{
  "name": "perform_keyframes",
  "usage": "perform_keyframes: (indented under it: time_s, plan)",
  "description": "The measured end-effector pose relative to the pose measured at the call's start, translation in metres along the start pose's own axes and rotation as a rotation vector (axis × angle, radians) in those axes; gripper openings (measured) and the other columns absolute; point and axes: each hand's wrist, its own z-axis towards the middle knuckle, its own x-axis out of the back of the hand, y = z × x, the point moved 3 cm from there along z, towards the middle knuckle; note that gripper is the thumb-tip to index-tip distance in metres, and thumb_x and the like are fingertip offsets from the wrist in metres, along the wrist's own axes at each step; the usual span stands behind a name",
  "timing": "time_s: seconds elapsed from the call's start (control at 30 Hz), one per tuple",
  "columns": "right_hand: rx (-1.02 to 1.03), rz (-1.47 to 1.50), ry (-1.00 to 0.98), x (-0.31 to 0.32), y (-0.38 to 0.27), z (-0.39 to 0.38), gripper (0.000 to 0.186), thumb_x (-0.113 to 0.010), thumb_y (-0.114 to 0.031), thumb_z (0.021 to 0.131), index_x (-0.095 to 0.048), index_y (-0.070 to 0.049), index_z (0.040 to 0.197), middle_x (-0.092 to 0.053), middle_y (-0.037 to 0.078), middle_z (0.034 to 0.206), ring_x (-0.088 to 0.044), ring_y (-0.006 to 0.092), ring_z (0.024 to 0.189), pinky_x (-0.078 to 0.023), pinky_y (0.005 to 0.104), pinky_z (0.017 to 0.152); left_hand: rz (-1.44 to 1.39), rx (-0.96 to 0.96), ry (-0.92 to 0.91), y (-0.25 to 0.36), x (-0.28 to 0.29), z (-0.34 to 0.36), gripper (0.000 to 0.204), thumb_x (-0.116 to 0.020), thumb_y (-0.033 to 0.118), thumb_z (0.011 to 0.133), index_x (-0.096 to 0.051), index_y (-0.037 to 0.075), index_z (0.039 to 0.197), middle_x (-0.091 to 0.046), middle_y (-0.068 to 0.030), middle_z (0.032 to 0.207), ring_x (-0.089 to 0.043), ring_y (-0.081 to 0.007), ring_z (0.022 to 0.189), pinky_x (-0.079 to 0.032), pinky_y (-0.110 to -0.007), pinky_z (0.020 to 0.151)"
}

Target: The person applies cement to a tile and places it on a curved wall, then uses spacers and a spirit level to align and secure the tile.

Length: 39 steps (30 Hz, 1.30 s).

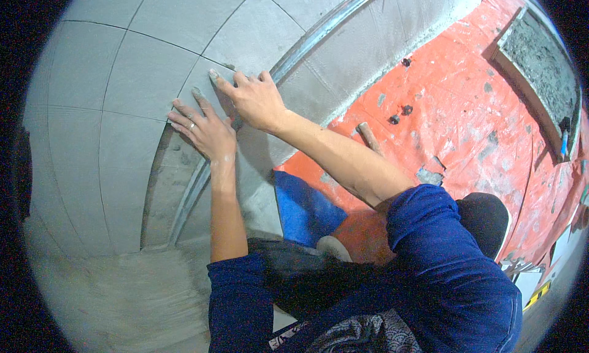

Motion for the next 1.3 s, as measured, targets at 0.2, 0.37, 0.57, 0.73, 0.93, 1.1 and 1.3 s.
perform_keyframes:
  time_s: [0.2, 0.37, 0.57, 0.73, 0.93, 1.1, 1.3]
  plan:
    - [-0.019, 0.010, -0.086, 0.005, -0.007, 0.001, 0.078, -0.067, -0.012, 0.078, -0.036, -0.017, 0.149, -0.059, 0.008, 0.096, -0.066, 0.0276, 0.080, -0.042, 0.0414, 0.071, -0.166, 0.015, 0.007, -0.004, 0.002, 0.000, 0.102, -0.081, 0.036, 0.074, -0.022, 0.006, 0.153, -0.010, -0.0313, 0.157, -0.005, -0.0520, 0.145, -0.009, -0.065, 0.115]
    - [0.018, -0.050, -0.091, 0.003, -0.007, 0.004, 0.076, -0.066, -0.015, 0.079, -0.035, -0.014, 0.149, -0.060, 0.010, 0.097, -0.066, 0.0285, 0.082, -0.042, 0.0434, 0.073, -0.215, 0.018, 0.083, -0.005, -0.005, 0.003, 0.099, -0.077, 0.034, 0.078, -0.020, 0.007, 0.154, -0.012, -0.0270, 0.159, -0.010, -0.0460, 0.147, -0.010, -0.064, 0.116]
    - [0.053, -0.067, -0.081, 0.003, -0.005, 0.004, 0.073, -0.064, -0.013, 0.079, -0.038, -0.013, 0.147, -0.060, 0.010, 0.095, -0.066, 0.0273, 0.081, -0.042, 0.0439, 0.073, -0.228, 0.033, 0.136, -0.001, -0.008, 0.004, 0.095, -0.076, 0.031, 0.077, -0.024, 0.004, 0.152, -0.015, -0.0283, 0.158, -0.014, -0.0493, 0.145, -0.016, -0.061, 0.116]
    - [0.096, -0.077, 0.032, 0.020, -0.002, 0.014, 0.072, -0.061, -0.008, 0.076, -0.041, -0.014, 0.145, -0.059, 0.008, 0.090, -0.064, 0.0264, 0.079, -0.041, 0.0428, 0.070, -0.228, 0.052, 0.119, 0.000, -0.008, 0.004, 0.096, -0.076, 0.031, 0.079, -0.021, 0.005, 0.153, -0.015, -0.0285, 0.158, -0.014, -0.0491, 0.145, -0.016, -0.060, 0.116]
    - [0.073, -0.163, 0.031, 0.037, -0.003, 0.035, 0.074, -0.054, 0.001, 0.074, -0.043, -0.018, 0.146, -0.057, 0.007, 0.087, -0.060, 0.0263, 0.076, -0.042, 0.0408, 0.072, -0.196, 0.043, 0.074, -0.002, -0.007, 0.003, 0.094, -0.073, 0.031, 0.082, -0.019, 0.006, 0.154, -0.012, -0.0267, 0.159, -0.010, -0.0481, 0.146, -0.014, -0.059, 0.117]
    - [0.051, -0.218, -0.026, 0.034, -0.009, 0.037, 0.074, -0.054, 0.000, 0.076, -0.042, -0.018, 0.146, -0.058, 0.007, 0.088, -0.062, 0.0247, 0.077, -0.041, 0.0405, 0.073, -0.216, 0.034, 0.091, -0.003, -0.007, 0.002, 0.094, -0.072, 0.032, 0.082, -0.018, 0.007, 0.155, -0.011, -0.0255, 0.159, -0.009, -0.0476, 0.146, -0.014, -0.059, 0.117]
    - [0.072, -0.226, -0.035, 0.036, -0.012, 0.036, 0.070, -0.061, -0.007, 0.077, -0.043, -0.014, 0.144, -0.059, 0.008, 0.090, -0.064, 0.0262, 0.077, -0.039, 0.0409, 0.070, -0.181, 0.041, 0.066, -0.002, -0.005, 0.003, 0.092, -0.072, 0.032, 0.082, -0.020, 0.008, 0.155, -0.012, -0.0242, 0.160, -0.011, -0.0462, 0.147, -0.014, -0.058, 0.117]
